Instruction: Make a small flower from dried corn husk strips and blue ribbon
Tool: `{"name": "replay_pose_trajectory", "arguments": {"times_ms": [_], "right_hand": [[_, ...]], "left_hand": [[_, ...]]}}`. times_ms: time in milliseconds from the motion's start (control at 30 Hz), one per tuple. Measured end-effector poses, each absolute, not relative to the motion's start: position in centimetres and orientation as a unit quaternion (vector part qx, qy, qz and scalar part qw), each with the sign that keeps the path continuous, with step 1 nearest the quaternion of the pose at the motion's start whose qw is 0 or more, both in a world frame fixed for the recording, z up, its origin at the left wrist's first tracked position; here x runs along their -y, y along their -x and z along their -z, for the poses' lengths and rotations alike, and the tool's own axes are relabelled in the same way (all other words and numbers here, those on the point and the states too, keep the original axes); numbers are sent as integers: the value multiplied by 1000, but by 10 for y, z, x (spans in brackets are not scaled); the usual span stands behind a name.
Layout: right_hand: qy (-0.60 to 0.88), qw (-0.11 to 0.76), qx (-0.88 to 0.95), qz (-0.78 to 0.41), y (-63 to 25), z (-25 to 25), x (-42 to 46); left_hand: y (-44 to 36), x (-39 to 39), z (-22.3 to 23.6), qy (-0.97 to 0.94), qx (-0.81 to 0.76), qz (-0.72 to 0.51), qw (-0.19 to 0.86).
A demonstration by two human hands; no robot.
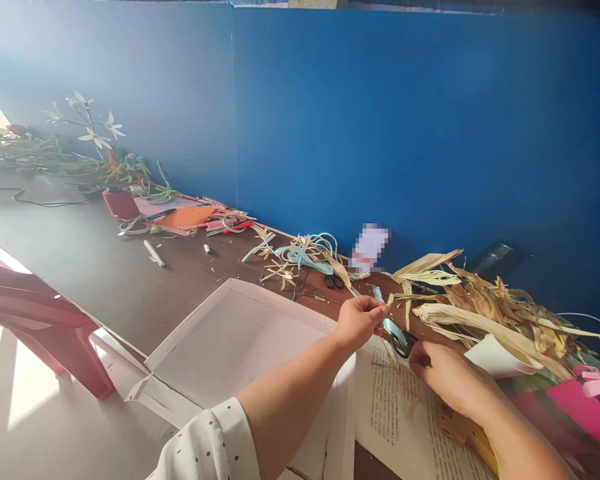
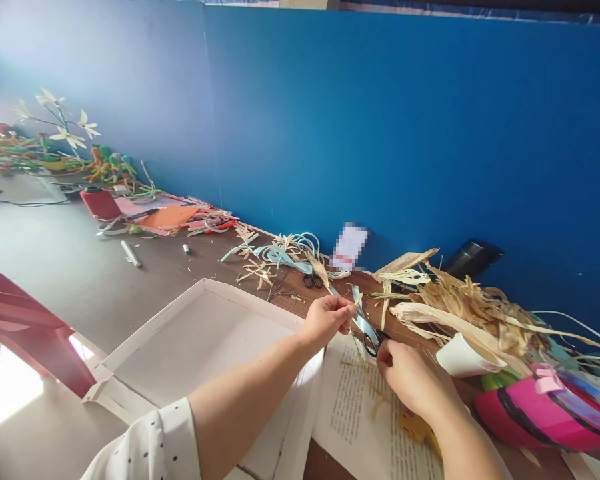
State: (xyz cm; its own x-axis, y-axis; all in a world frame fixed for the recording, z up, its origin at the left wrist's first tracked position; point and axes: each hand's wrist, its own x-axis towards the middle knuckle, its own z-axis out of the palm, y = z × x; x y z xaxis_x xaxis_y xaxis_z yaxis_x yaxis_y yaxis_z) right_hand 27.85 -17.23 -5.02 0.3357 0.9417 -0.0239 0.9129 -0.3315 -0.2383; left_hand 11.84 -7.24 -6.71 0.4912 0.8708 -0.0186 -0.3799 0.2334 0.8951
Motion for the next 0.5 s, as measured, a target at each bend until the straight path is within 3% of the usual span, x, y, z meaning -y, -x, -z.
{"name": "replay_pose_trajectory", "arguments": {"times_ms": [267,500], "right_hand": [[717,394,475,-326,-258,41,168],[648,557,345,-390,-240,41,160]], "left_hand": [[-115,73,64,-452,-275,-423,736],[-114,71,63,-428,-257,-433,751]]}}
